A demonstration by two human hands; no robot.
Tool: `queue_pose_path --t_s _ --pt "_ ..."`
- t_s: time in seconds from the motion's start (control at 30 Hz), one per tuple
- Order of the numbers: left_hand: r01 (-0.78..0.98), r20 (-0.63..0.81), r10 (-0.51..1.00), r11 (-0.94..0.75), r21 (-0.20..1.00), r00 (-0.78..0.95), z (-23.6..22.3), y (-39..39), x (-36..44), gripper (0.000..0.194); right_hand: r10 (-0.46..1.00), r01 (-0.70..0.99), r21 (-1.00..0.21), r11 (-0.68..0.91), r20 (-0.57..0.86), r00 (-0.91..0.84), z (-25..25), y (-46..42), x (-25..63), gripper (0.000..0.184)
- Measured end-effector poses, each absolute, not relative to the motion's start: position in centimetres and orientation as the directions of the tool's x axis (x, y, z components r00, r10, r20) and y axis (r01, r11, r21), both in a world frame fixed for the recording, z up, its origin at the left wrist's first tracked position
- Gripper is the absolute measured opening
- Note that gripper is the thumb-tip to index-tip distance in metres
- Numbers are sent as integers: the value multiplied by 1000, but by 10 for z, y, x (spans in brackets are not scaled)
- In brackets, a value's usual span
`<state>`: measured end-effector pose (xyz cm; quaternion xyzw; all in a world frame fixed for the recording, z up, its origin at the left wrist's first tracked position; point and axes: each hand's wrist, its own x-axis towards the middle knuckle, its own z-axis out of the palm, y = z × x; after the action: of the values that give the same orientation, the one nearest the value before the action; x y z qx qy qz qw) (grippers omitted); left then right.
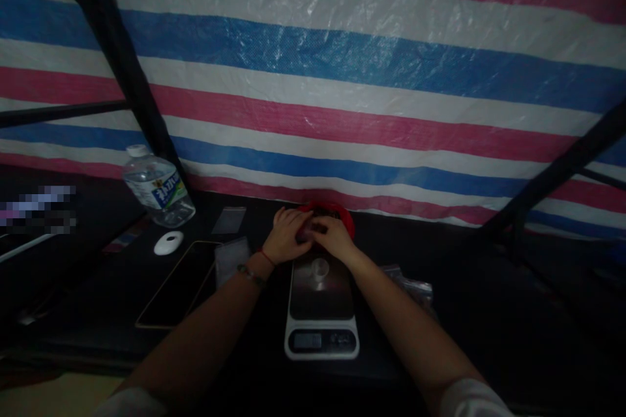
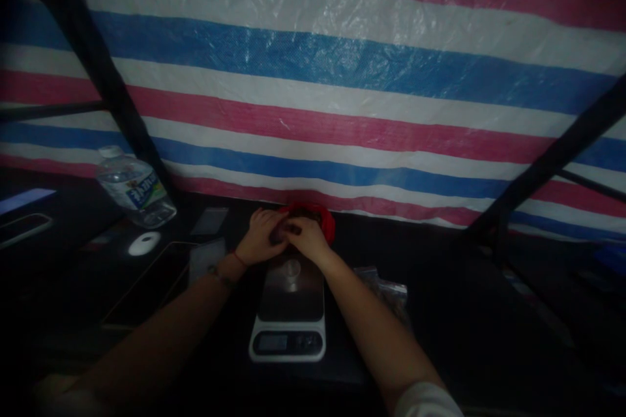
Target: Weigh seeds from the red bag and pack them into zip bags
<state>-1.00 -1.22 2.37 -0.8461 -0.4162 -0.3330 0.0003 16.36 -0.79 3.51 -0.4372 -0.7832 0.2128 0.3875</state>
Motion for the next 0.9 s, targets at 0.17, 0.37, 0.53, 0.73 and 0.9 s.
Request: queue_pose_path --t_s 0.17,0.37,0.53,0.73,0.9 --pt "686 574 700 -663 300 425 20 -9 -9 60 791 496 -618 610 445 -419 33 -1 166 24" --pt "631 581 674 -705 322 456 18 -8 -6 64 810 524 -620 585 416 -413 35 -1 166 22" --pt "613 590 696 -688 387 409 14 -3 -7 56 824 536 -627 565 397 -404 60 -7 178 11" --pt "668 580 752 -608 430 311 7 5 -8 57 736 549 -634 545 48 -676 90 -48 200 61" --pt "653 530 775 -604 457 345 1 10 -4 51 739 562 -617 552 49 -672 68 -71 196 40"
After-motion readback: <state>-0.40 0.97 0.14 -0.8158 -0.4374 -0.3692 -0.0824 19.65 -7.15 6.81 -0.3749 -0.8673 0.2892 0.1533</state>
